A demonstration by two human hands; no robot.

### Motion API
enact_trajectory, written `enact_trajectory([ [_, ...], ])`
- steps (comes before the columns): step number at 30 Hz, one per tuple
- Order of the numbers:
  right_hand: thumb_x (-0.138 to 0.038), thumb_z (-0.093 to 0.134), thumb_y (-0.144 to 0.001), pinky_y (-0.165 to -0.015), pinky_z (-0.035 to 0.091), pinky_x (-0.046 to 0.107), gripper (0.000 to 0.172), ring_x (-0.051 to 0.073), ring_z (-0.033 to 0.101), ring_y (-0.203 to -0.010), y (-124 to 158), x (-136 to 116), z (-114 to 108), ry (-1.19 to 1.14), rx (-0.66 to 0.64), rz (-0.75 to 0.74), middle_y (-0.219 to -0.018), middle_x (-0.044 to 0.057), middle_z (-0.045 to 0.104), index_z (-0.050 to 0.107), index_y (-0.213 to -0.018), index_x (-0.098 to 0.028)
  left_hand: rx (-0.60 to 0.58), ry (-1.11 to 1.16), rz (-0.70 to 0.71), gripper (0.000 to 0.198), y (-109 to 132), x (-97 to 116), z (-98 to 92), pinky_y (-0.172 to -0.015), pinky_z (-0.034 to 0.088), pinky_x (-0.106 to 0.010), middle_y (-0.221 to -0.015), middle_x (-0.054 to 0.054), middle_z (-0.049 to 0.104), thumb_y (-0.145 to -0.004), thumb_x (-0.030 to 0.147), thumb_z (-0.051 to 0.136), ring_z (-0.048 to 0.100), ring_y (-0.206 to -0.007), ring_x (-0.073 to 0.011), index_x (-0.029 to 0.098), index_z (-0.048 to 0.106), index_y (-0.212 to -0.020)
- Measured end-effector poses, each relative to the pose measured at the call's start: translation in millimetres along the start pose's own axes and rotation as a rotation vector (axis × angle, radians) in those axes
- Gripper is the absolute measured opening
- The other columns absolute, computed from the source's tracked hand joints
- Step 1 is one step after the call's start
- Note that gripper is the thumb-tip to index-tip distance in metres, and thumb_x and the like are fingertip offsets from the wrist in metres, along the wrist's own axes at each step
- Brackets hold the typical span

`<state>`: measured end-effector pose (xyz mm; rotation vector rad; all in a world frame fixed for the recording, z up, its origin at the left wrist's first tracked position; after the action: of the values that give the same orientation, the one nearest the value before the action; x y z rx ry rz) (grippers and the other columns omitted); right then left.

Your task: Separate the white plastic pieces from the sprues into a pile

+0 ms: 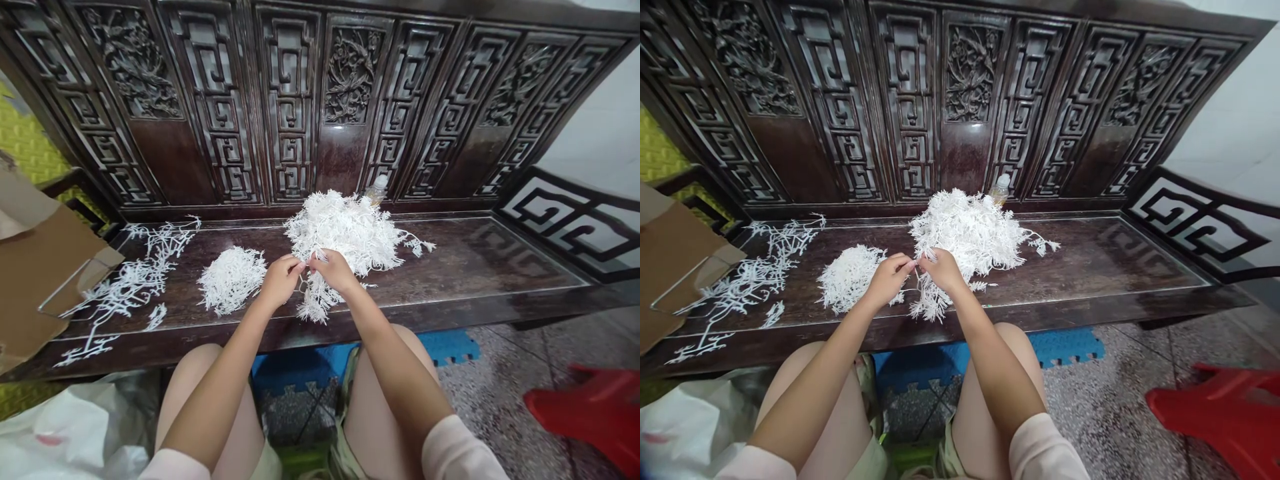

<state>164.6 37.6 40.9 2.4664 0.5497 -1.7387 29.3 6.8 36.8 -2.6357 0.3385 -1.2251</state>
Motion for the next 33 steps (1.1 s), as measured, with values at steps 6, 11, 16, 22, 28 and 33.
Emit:
enact_trajectory([
  [6, -0.03, 0.044, -0.072, -0.057, 0.032, 0.022, 0.018, 0.01, 0.043, -0.059, 2, -5, 2, 0.19, 0.098, -0.149, -0.059, -0.002, 0.049, 0.05, -0.062, -0.016, 0.185, -0.01, 0.103, 0.03, 4, 6, 7.4, -0.065, 0.035, -0.026, -0.062, -0.001, 0.047, -0.082, 0.027, 0.038, 0.045, -0.067, -0.0143, 0.017, 0.048, -0.055],
  [11, -0.032, 0.044, -0.072, -0.056, 0.03, 0.024, 0.021, 0.011, 0.04, -0.055, -8, 17, -5, 0.372, 0.266, 0.023, -0.055, -0.001, 0.047, 0.048, -0.057, -0.017, 0.209, 0.106, 0.183, 0.03, 12, 39, -7.3, -0.066, 0.037, -0.026, -0.065, -0.003, 0.05, -0.083, 0.03, 0.036, 0.048, -0.068, -0.0142, 0.017, 0.049, -0.059],
  [16, -0.039, 0.046, -0.071, -0.061, 0.033, 0.024, 0.027, 0.012, 0.046, -0.06, -12, 27, -4, 0.174, 0.092, 0.094, -0.065, 0.001, 0.055, 0.055, -0.063, -0.015, 0.086, -0.249, -0.164, 0.027, -1, -15, -39.0, -0.072, 0.038, -0.031, -0.078, -0.005, 0.059, -0.079, 0.034, 0.039, 0.054, -0.076, -0.019, 0.018, 0.057, -0.066],
  [22, -0.043, 0.051, -0.066, -0.057, 0.032, 0.024, 0.029, 0.011, 0.041, -0.055, -2, 17, 1, 0.212, -0.004, 0.166, -0.06, -0.002, 0.048, 0.057, -0.069, -0.016, -0.099, -0.502, -0.818, 0.037, -4, -122, -60.8, -0.081, 0.035, -0.042, -0.115, -0.013, 0.054, -0.074, 0.034, 0.045, 0.048, -0.104, -0.0319, 0.019, 0.055, -0.106],
  [28, -0.042, 0.05, -0.066, -0.057, 0.033, 0.024, 0.027, 0.011, 0.042, -0.055, -3, 18, -6, 0.213, 0.081, 0.147, -0.059, -0.002, 0.048, 0.055, -0.067, -0.015, -0.114, -0.42, -0.769, 0.041, -10, -110, -44.5, -0.08, 0.038, -0.039, -0.105, -0.01, 0.06, -0.072, 0.041, 0.047, 0.054, -0.095, -0.0283, 0.021, 0.053, -0.107],
  [33, -0.037, 0.054, -0.065, -0.063, 0.036, 0.025, 0.024, 0.012, 0.048, -0.061, -1, 10, -4, 0.077, -0.062, 0.151, -0.064, 0.0, 0.055, 0.058, -0.07, -0.014, -0.219, 0.125, -0.366, 0.042, -9, -47, -20.9, -0.073, 0.041, -0.029, -0.095, -0.006, 0.061, -0.073, 0.047, 0.045, 0.056, -0.084, -0.0187, 0.02, 0.055, -0.104],
])
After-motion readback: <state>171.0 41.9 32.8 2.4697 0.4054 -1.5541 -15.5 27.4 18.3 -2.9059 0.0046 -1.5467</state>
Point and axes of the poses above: each hand's wrist, its own y-axis away from the middle knuckle, its own z-axis out of the palm, x = y × z, the point moved 2 cm from there along -y, towards the middle knuckle
